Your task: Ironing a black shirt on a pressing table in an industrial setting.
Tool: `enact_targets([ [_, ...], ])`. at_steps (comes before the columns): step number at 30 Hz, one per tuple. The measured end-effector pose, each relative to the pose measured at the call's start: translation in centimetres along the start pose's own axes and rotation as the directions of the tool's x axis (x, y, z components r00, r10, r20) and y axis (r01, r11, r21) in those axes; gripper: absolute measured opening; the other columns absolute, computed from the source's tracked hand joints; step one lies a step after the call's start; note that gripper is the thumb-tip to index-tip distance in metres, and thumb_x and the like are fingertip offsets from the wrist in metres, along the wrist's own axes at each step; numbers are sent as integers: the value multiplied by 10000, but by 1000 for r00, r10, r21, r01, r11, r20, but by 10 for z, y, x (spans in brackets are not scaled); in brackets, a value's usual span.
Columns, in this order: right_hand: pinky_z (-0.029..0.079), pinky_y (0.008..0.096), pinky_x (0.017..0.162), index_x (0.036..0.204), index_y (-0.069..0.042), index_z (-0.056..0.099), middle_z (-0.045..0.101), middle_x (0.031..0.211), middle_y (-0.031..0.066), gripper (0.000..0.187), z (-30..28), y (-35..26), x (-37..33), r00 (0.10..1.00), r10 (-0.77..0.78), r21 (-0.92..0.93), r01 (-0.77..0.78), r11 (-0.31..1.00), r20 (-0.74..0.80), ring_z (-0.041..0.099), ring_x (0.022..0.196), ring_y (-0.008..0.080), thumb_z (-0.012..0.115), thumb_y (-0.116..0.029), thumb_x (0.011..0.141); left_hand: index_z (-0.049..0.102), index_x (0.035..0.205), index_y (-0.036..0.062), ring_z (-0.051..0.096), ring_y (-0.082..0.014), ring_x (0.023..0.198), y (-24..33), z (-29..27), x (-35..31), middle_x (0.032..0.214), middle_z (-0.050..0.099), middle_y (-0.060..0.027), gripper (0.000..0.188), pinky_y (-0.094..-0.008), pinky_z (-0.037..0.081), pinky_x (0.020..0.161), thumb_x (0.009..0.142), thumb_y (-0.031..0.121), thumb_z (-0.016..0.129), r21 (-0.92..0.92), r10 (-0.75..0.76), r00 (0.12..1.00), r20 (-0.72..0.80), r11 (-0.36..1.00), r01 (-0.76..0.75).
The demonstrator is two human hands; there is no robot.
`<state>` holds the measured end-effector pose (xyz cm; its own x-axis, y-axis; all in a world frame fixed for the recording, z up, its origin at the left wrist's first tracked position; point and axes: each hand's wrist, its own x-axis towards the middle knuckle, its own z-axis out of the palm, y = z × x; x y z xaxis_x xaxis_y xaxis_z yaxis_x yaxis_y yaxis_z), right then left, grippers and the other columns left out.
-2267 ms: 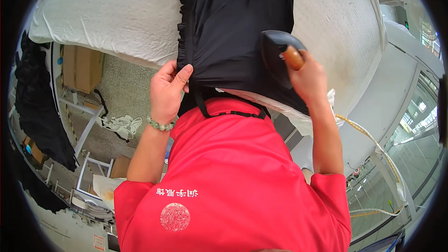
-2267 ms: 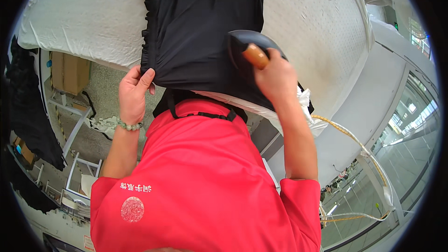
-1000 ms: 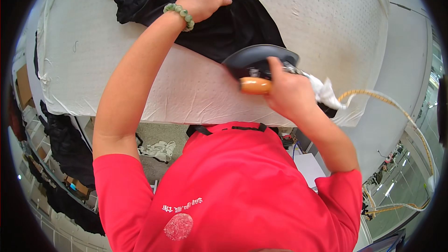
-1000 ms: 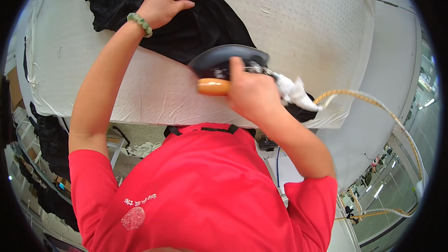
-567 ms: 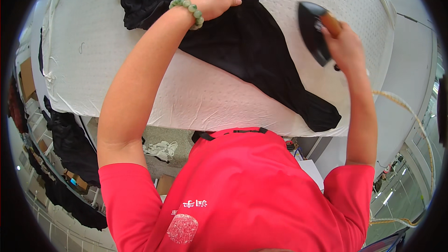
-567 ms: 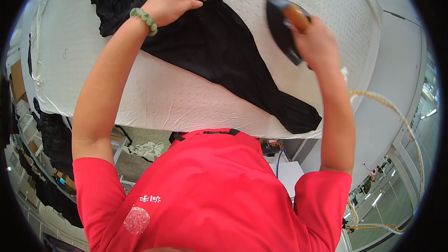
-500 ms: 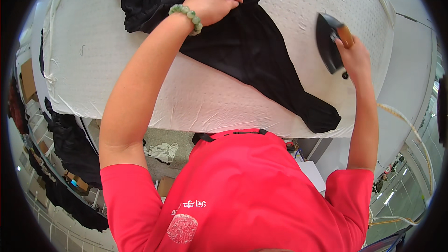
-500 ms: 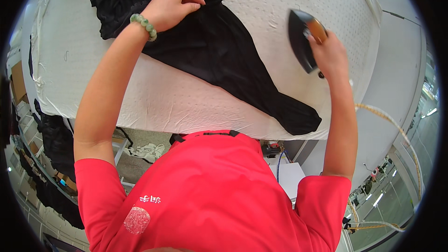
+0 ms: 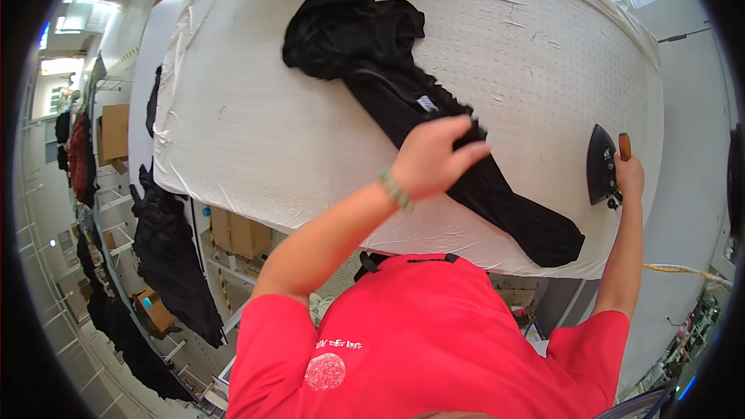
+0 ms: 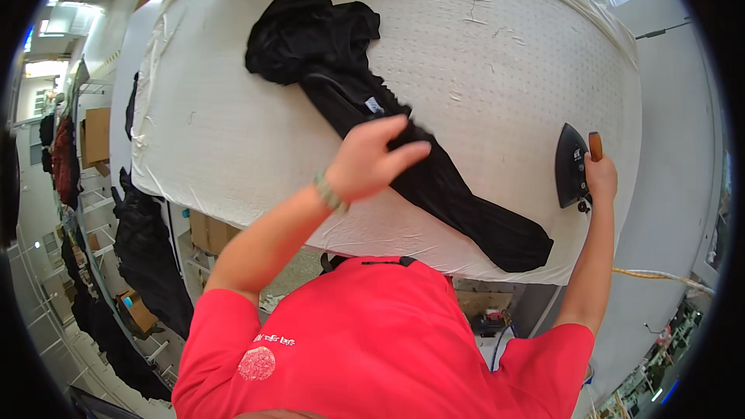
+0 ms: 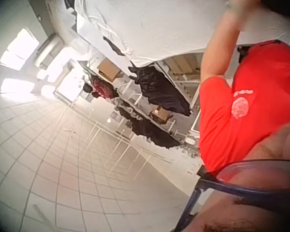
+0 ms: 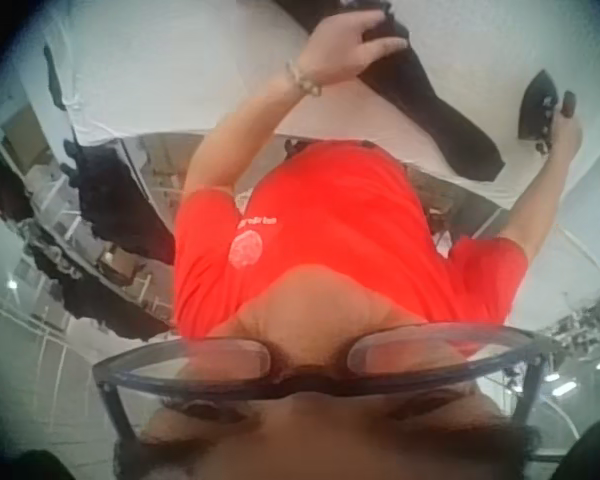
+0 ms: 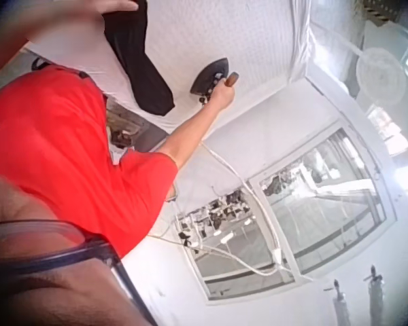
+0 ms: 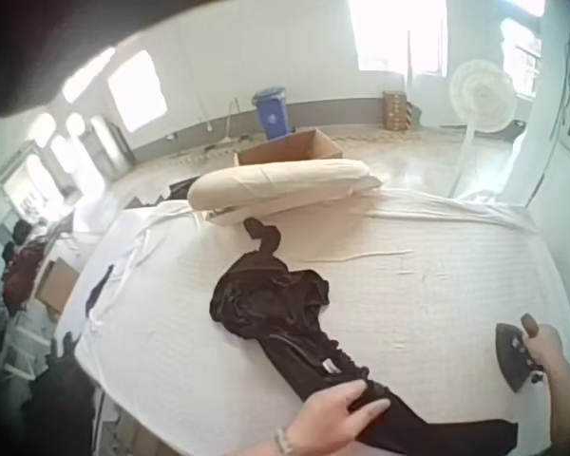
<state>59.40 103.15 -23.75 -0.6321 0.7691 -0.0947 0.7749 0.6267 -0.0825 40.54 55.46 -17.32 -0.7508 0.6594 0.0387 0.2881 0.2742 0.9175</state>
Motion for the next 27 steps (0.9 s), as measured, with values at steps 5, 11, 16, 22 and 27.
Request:
enact_targets([
  [5, 526, 422, 925, 1207, -33, 684, 695, 1181, 160, 293, -2, -105, -48, 758, -427, 117, 544, 831, -493, 659, 1090, 337, 671, -221, 982, 703, 950, 32, 568, -315, 680, 103, -29, -112, 784, 599, -130, 209, -386, 479, 637, 856, 173, 826, -107, -28, 997, -68, 994, 21],
  [11, 558, 320, 791, 1292, -18, 633, 730, 1036, 92, 481, 90, -285, -164, 326, -645, 646, -678, 350, 691, 709, 866, 177, 644, -416, 1023, 750, 1062, 28, 697, -348, 856, 177, -33, -186, 945, 708, -166, 271, -369, 539, 742, 825, 114, 848, -277, 130, 975, 179, 958, -77],
  [16, 542, 328, 815, 1159, 16, 712, 744, 1046, 75, 358, 103, -341, -139, 689, -588, 905, -292, 310, 424, 672, 907, 158, 711, -294, 980, 754, 1071, 19, 718, -300, 867, 150, 0, -230, 977, 731, -147, 273, -366, 546, 760, 836, 129, 841, 4, -68, 994, 84, 998, 68],
  [22, 507, 290, 858, 1162, 35, 711, 726, 1017, 36, 290, -67, -198, -135, 729, -683, 974, 180, 136, -40, 616, 940, 100, 707, -187, 977, 660, 1296, 16, 663, -144, 983, 64, 17, -266, 1145, 708, -31, 389, -327, 543, 882, 937, 141, 745, -305, -695, 715, -80, 699, 646],
  [27, 560, 330, 760, 1099, 36, 688, 695, 916, 32, 228, -46, -63, -186, 286, -527, 545, 21, 838, 800, 667, 805, 148, 700, -122, 935, 593, 1339, 9, 651, -217, 1091, -36, -8, -201, 1177, 689, -109, 490, -347, 514, 966, 934, 227, 763, -124, -543, 694, -473, 821, 557],
])
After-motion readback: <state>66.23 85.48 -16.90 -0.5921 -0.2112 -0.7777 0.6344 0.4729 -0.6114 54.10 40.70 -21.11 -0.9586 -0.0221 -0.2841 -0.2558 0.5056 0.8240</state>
